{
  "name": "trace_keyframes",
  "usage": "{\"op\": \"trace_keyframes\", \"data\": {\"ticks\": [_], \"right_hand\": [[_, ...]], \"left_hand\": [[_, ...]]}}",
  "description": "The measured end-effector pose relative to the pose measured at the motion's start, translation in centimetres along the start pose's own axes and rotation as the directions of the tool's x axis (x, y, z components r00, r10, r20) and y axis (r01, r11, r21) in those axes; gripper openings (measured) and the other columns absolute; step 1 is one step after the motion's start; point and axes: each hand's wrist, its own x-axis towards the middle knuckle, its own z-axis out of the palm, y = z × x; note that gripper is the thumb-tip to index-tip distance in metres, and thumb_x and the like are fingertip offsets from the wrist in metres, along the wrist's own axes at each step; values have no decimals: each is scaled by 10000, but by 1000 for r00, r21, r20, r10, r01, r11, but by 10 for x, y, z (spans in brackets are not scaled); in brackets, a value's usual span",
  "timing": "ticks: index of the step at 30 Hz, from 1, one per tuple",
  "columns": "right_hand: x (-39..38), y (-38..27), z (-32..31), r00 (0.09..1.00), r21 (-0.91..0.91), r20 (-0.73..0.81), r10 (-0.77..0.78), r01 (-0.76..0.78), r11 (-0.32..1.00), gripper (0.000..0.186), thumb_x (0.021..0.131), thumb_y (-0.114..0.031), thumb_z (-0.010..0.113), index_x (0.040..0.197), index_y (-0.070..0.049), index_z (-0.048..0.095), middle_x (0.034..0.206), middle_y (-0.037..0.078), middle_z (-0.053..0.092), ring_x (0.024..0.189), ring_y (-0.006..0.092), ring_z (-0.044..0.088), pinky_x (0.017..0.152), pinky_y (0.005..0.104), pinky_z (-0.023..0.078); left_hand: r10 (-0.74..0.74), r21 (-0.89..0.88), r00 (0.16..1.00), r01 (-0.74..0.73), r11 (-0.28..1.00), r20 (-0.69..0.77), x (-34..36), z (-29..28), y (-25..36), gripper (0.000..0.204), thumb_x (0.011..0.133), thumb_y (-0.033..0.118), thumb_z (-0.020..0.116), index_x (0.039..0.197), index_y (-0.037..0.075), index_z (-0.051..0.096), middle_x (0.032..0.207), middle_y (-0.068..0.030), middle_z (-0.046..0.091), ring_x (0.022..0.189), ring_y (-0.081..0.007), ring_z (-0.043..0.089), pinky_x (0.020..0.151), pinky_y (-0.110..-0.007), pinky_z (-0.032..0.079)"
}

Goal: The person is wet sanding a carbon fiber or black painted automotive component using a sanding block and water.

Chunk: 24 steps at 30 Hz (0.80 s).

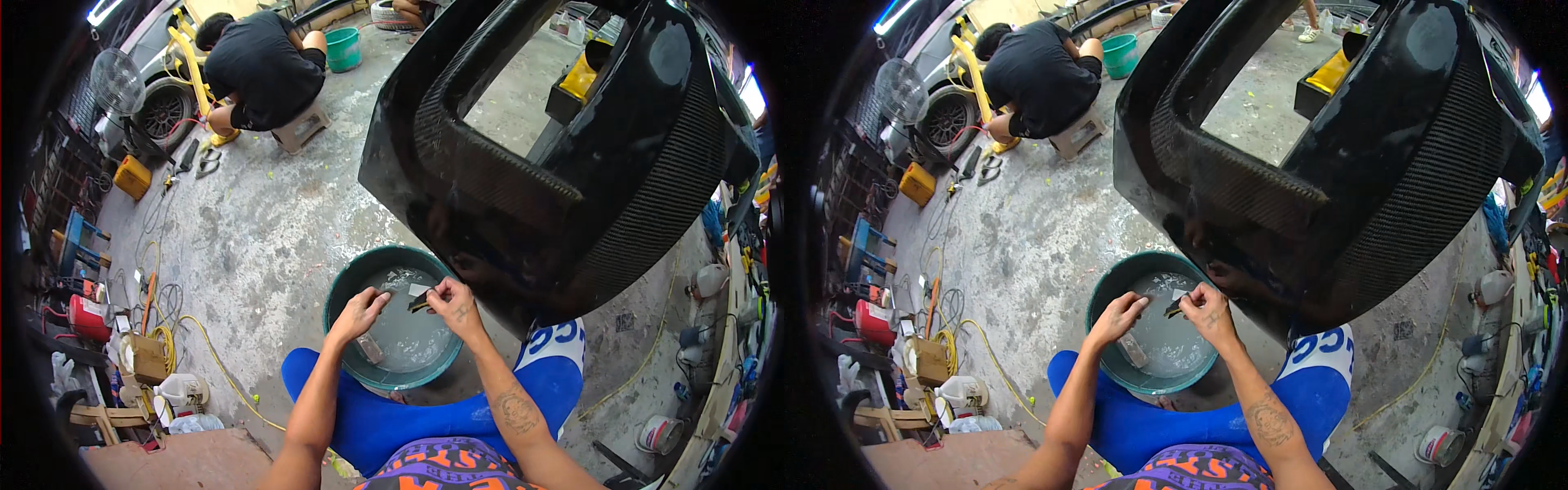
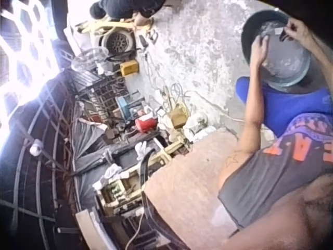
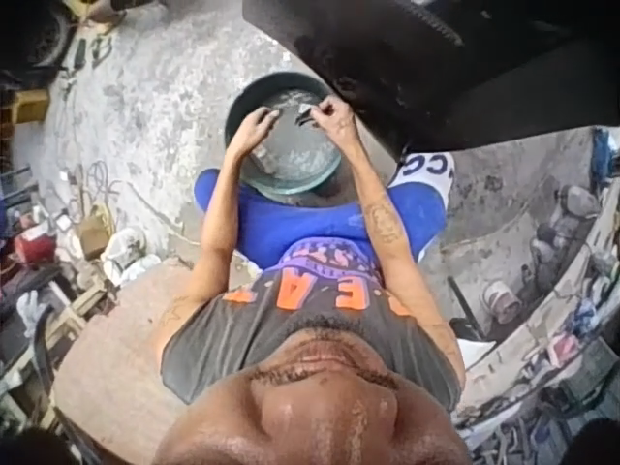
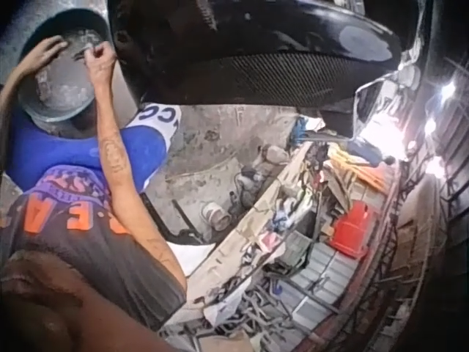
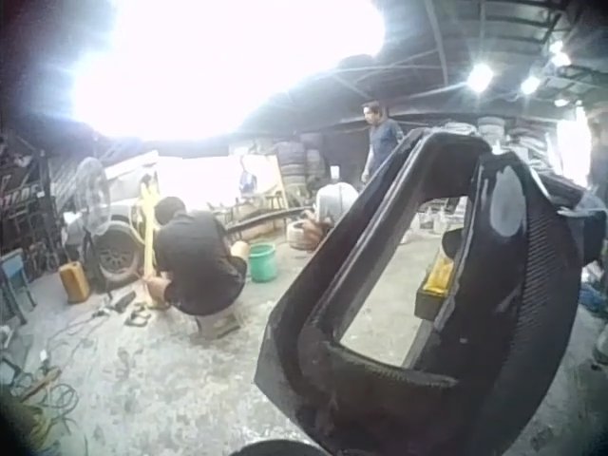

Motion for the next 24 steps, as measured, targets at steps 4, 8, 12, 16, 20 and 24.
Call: {"op": "trace_keyframes", "data": {"ticks": [4, 8, 12, 16, 20, 24], "right_hand": [[3, 4, 13, 996, 61, 90, -14, 8, 998, 250, 859, -163, 732, 743, -4, 578, 627, 70, 632, 549, 141, 641, 539, 294, 493], [-7, -16, 13, 992, 5, 122, -17, 17, 1000, 271, 848, -170, 748, 746, 5, 569, 662, 72, 637, 595, 114, 641, 540, 298, 515], [-14, -12, 16, 973, 299, 185, 138, -190, 935, 350, 884, -237, 824, 765, -16, 580, 739, 57, 665, 654, 110, 652, 563, 277, 559], [-11, 6, 6, 989, 429, 145, 37, -97, 898, 322, 884, -200, 836, 1005, -21, 597, 819, 61, 689, 737, 128, 682, 616, 284, 589], [-11, -28, -11, 968, 399, 214, 130, -208, 893, 330, 904, -175, 807, 1101, -10, 600, 884, 97, 727, 789, 146, 709, 649, 283, 605], [-12, -35, -17, 929, 462, 344, 132, -291, 838, 328, 934, -138, 764, 1195, 13, 636, 957, 114, 747, 821, 143, 718, 716, 285, 621]], "left_hand": [[172, -137, 946, -215, 967, -274, -39, 6, 42, 340, 882, 218, 813, 1098, -11, 684, 894, -46, 641, 839, -161, 628, 779, -324, 510], [246, -87, 924, -282, 956, -292, -54, 31, 68, 375, 759, 140, 906, 1024, -36, 708, 974, -66, 635, 886, -116, 599, 760, -272, 475], [173, -8, 928, -186, 983, -329, -59, 39, 69, 225, 867, 125, 820, 1006, -22, 722, 773, -21, 675, 659, -79, 560, 622, -257, 452], [103, -85, 956, -131, 988, -274, -48, 39, 85, 275, 889, 243, 805, 932, -7, 697, 719, -91, 665, 640, -130, 596, 607, -295, 478], [-8, -225, 982, -36, 974, -190, -50, 33, 111, 281, 871, 274, 825, 929, 32, 694, 689, -8, 621, 591, -77, 528, 546, -266, 412], [-216, -614, 976, 154, 774, -27, -53, 26, 93, 238, 882, 233, 829, 927, 62, 670, 720, 9, 618, 553, -65, 510, 511, -232, 390]]}}
